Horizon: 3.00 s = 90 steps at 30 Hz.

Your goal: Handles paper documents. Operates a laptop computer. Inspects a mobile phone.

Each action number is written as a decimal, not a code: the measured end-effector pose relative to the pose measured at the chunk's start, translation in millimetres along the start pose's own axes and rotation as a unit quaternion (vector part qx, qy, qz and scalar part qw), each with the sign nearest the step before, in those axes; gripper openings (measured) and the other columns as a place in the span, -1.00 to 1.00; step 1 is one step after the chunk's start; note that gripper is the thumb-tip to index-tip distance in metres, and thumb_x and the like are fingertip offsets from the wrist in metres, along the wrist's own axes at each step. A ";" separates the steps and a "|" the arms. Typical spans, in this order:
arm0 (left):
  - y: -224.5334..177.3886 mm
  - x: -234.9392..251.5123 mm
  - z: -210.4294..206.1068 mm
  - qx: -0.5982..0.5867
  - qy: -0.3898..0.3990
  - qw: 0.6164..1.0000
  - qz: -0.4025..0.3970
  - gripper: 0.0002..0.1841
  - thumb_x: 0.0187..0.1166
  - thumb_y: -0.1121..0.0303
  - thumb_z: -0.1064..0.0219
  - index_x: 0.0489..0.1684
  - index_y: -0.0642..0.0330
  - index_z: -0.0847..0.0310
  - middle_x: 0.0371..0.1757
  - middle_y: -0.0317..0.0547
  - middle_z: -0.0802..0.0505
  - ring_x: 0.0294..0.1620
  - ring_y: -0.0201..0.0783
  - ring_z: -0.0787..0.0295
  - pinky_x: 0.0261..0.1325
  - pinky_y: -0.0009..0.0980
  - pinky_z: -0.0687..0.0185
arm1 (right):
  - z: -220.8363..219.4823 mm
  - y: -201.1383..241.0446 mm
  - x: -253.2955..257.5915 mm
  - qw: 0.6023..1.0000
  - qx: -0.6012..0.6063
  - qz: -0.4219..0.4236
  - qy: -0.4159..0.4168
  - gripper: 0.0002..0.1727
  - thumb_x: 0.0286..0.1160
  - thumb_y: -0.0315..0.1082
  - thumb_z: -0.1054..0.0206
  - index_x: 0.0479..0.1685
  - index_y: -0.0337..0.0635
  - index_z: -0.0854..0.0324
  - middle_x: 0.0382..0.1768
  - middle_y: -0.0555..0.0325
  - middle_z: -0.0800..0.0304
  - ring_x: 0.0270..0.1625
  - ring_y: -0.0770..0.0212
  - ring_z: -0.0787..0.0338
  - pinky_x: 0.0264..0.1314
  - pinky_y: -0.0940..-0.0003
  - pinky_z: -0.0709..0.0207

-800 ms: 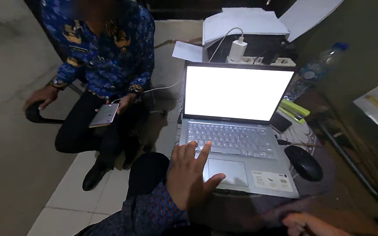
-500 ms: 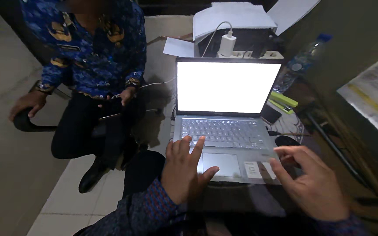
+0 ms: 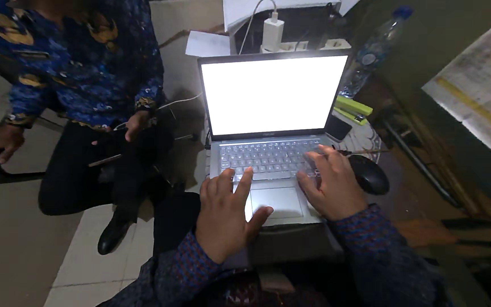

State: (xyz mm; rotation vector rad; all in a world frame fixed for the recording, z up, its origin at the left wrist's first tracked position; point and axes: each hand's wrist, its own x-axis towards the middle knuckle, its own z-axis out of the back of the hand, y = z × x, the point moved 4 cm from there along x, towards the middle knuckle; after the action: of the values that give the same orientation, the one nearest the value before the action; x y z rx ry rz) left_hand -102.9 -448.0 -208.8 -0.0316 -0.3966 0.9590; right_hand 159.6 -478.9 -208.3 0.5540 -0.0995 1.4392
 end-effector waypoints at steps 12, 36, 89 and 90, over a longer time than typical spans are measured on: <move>0.1 -1.3 2.0 -0.011 -0.002 1.000 0.007 -0.03 0.38 -0.66 0.08 0.75 -0.30 -0.36 0.52 0.13 -0.62 0.47 0.16 -0.56 0.51 0.30 -0.37 | 0.7 1.7 -4.9 1.000 -0.002 0.010 0.014 -0.26 0.51 0.35 -0.08 0.39 -0.02 -0.69 0.59 -0.33 -0.45 0.55 -0.36 -0.53 0.47 -0.31 -0.48; -0.5 -2.2 1.4 -0.008 -0.012 1.000 0.006 -0.03 0.39 -0.66 0.12 0.75 -0.30 -0.36 0.67 0.18 -0.50 0.66 0.25 -0.39 0.57 0.32 -0.32 | 2.5 2.1 -24.8 1.000 -0.006 0.022 -0.018 -0.24 0.47 0.32 -0.12 0.43 -0.08 -0.65 0.59 -0.38 -0.45 0.57 -0.35 -0.53 0.51 -0.26 -0.48; -0.5 -1.2 -0.4 -0.006 0.005 1.000 0.007 -0.02 0.37 -0.68 0.15 0.77 -0.34 -0.33 0.69 0.11 -0.49 0.68 0.20 -0.37 0.60 0.32 -0.28 | 38.9 -95.7 -39.8 0.990 -0.049 -0.106 -0.083 -0.42 0.44 0.08 -0.17 0.36 0.00 -0.70 0.28 -0.45 -0.63 0.28 -0.53 -0.62 0.22 -0.46 -0.47; -0.4 -1.1 -0.6 -0.006 0.002 1.000 0.006 -0.02 0.38 -0.67 0.15 0.77 -0.32 -0.33 0.68 0.11 -0.50 0.68 0.20 -0.37 0.60 0.32 -0.27 | 38.8 -96.2 -39.4 0.990 -0.047 -0.104 -0.083 -0.42 0.44 0.07 -0.17 0.35 -0.02 -0.71 0.28 -0.46 -0.63 0.27 -0.53 -0.62 0.22 -0.46 -0.47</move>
State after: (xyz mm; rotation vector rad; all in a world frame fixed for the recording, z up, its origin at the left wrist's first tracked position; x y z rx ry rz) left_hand -103.0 -449.0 -209.6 -0.0456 -0.3993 0.9690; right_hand 255.5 -533.7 -218.7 0.5893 -0.2344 1.1779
